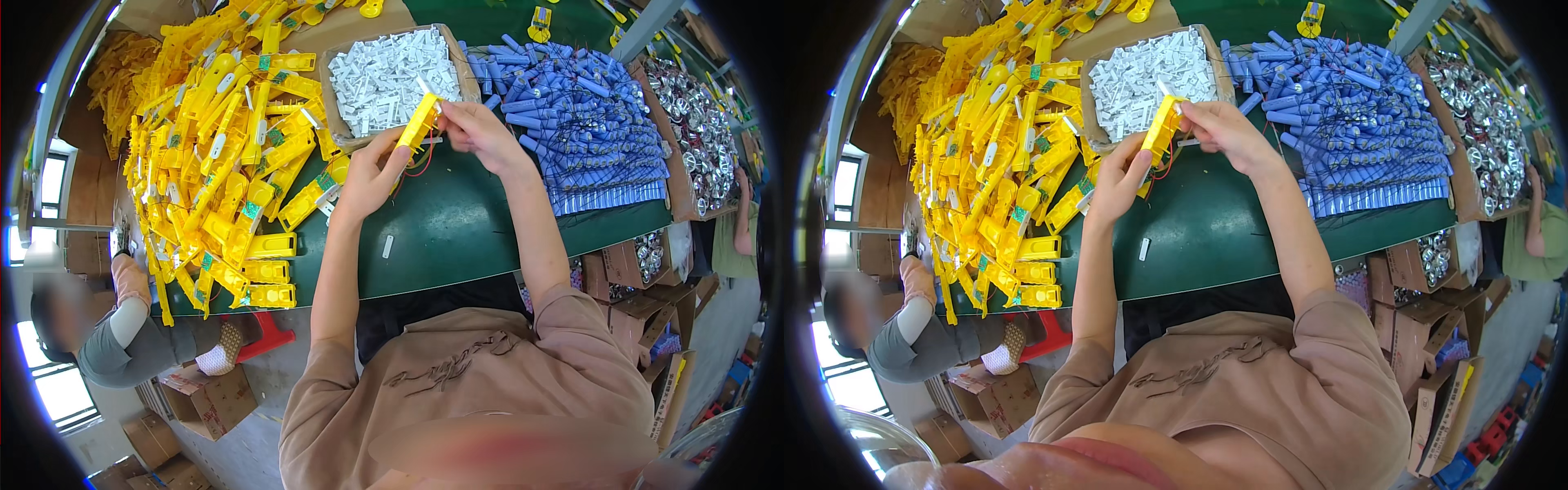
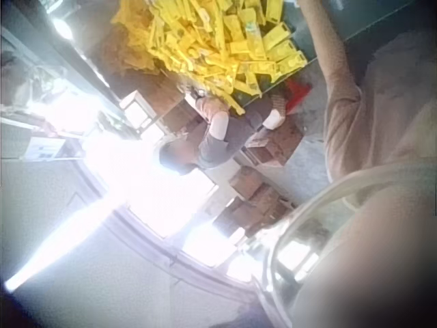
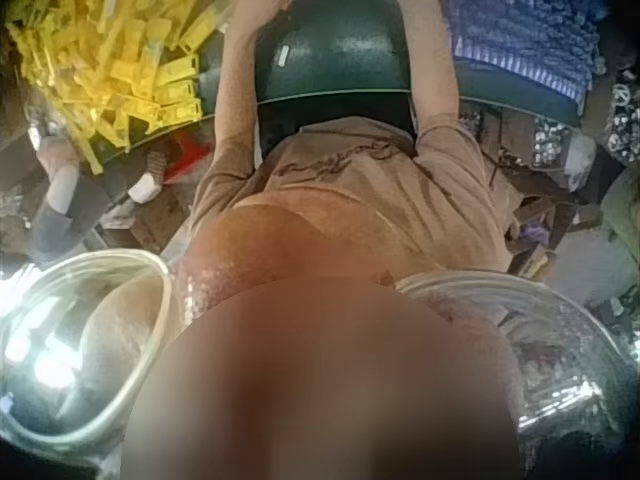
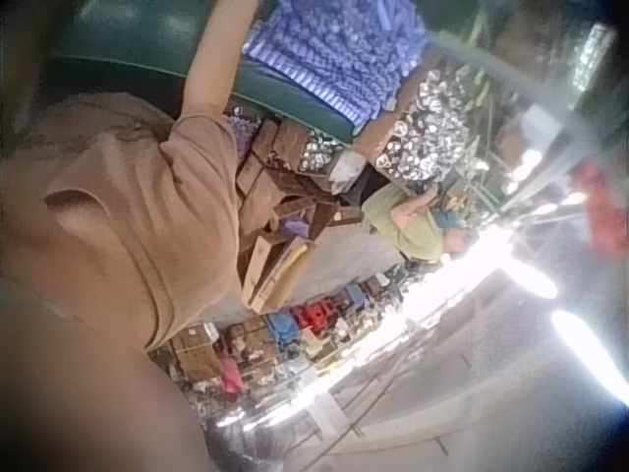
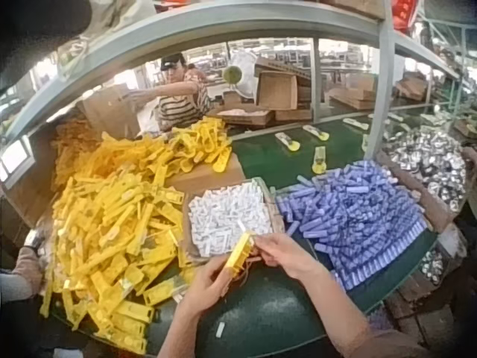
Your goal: Assembling electronic components into yellow plastic housings by inserting batteries and internal circuits.
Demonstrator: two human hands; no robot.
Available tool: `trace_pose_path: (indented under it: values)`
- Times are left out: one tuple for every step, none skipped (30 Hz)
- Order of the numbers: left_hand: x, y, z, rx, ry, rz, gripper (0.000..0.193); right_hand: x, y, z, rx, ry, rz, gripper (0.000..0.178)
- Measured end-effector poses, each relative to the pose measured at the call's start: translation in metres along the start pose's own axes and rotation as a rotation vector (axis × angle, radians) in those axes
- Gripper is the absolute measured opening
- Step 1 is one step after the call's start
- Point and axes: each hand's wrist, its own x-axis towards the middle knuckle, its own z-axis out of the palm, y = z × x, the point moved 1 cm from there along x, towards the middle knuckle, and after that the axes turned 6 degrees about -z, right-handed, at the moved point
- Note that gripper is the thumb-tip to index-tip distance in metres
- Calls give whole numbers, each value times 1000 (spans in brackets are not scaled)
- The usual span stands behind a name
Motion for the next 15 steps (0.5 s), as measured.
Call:
trace_pose_path:
  values:
    - [-1, 1, 1, 12, -5, 17, 30, 1, -1, 3, -320, 208, -88, 33]
    - [-1, 2, 2, 24, -10, 34, 32, 0, -1, 8, -318, 203, -94, 33]
    - [2, -9, 3, -20, -40, 58, 33, -4, -4, 13, -666, 420, -288, 36]
    - [1, -6, 4, -15, -36, 58, 33, -9, -8, 18, -1010, 638, -482, 41]
    - [-2, -2, 5, -174, -112, -45, 34, -12, -15, 20, -982, 568, -482, 37]
    - [-4, 0, 4, -333, -187, -149, 35, -9, -11, 21, -978, 563, -486, 37]
    - [-2, 1, 4, -348, -246, -147, 41, -7, -6, 20, -696, 426, -502, 35]
    - [-3, 3, 3, -347, -246, -146, 41, -5, -3, 20, -413, 287, -510, 33]
    - [-5, 6, 2, -452, -269, -193, 41, -8, -4, 16, -378, 261, -413, 34]
    - [-6, 10, 2, -557, -292, -241, 41, -7, -1, 15, -377, 262, -413, 34]
    - [-5, 8, 1, -556, -293, -242, 41, -6, 6, 15, -237, 217, -370, 37]
    - [-4, 4, 1, -599, -365, -264, 45, -5, 9, 14, -97, 173, -326, 40]
    - [-4, 3, 0, -642, -432, -286, 49, -5, 6, 14, -85, 157, -329, 41]
    - [-4, 3, 2, -641, -429, -285, 49, -5, 7, 13, -84, 154, -329, 41]
    - [-4, 3, 5, -679, -356, -259, 52, -4, 8, 12, -8, 121, -308, 40]
